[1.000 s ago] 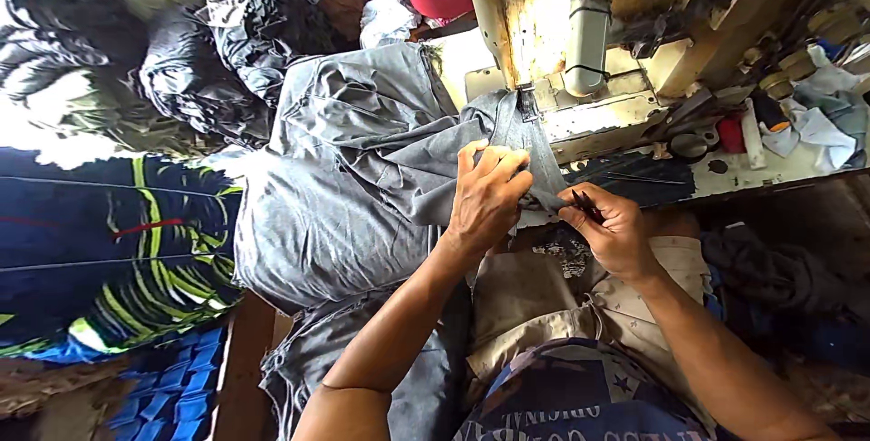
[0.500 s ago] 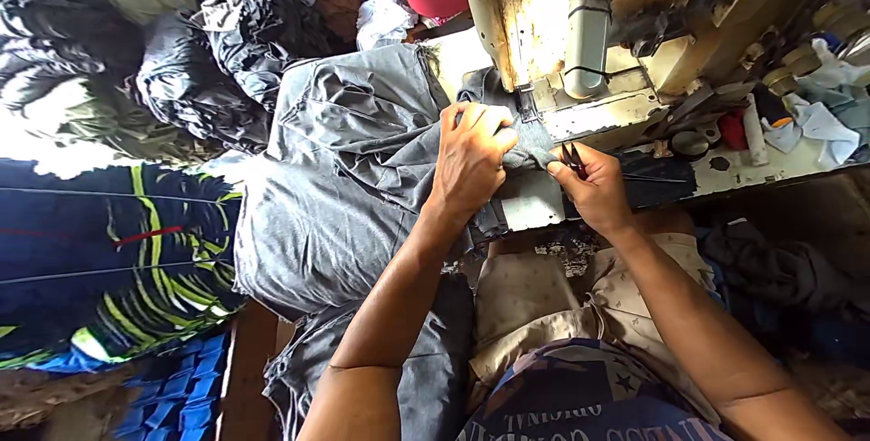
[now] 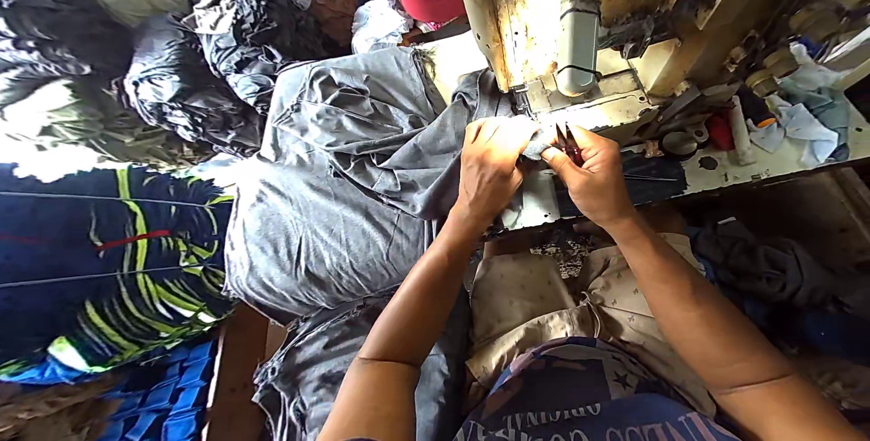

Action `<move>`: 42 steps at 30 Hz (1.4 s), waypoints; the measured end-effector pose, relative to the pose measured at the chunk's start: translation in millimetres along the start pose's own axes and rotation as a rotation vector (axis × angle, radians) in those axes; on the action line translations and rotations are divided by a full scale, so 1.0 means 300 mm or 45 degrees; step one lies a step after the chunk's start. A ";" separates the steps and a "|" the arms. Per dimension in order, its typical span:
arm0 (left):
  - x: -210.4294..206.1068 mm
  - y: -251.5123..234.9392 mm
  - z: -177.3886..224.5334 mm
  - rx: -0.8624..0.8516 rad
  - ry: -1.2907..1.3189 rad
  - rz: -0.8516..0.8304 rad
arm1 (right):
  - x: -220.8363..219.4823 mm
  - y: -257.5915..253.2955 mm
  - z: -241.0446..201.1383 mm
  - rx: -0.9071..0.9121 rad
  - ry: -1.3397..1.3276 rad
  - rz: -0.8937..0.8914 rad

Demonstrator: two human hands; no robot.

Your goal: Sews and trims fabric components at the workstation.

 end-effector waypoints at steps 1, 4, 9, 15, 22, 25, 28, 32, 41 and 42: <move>-0.004 -0.008 -0.014 -0.015 0.017 -0.020 | 0.000 -0.005 -0.005 0.005 -0.008 0.003; 0.010 -0.030 -0.051 -0.039 -0.027 -0.063 | 0.004 -0.005 -0.005 -0.009 0.004 0.010; 0.025 -0.030 -0.056 -0.121 -0.075 -0.233 | 0.008 0.039 0.030 -0.032 0.022 -0.034; 0.032 -0.010 -0.047 -0.159 -0.086 -0.315 | 0.006 0.069 0.086 -0.067 -0.047 -0.044; 0.020 -0.052 -0.103 -0.120 -0.145 -0.297 | -0.017 -0.008 0.111 -0.038 -0.012 0.024; 0.016 -0.063 -0.124 -0.072 -0.177 -0.285 | -0.035 -0.044 0.119 -0.016 -0.036 0.047; 0.023 -0.060 -0.105 -0.031 -0.133 -0.337 | -0.047 -0.057 0.126 -0.023 -0.020 0.067; 0.062 -0.045 -0.036 -0.127 0.017 -0.563 | -0.054 -0.061 0.136 0.009 0.022 0.045; 0.374 -0.057 -0.174 0.022 0.055 -0.473 | -0.053 -0.090 0.077 0.124 0.312 -0.253; 0.385 -0.046 -0.107 -0.042 0.190 -0.434 | -0.052 -0.077 0.055 0.141 0.315 -0.367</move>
Point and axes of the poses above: each hand's wrist, its own y-axis away from the middle knuckle, its own x-axis out of the back of the hand, z = x × y, the point moved 8 cm from there along -y, towards the middle knuckle, and after that the axes turned 1 degree about x, right-handed, at the moved point
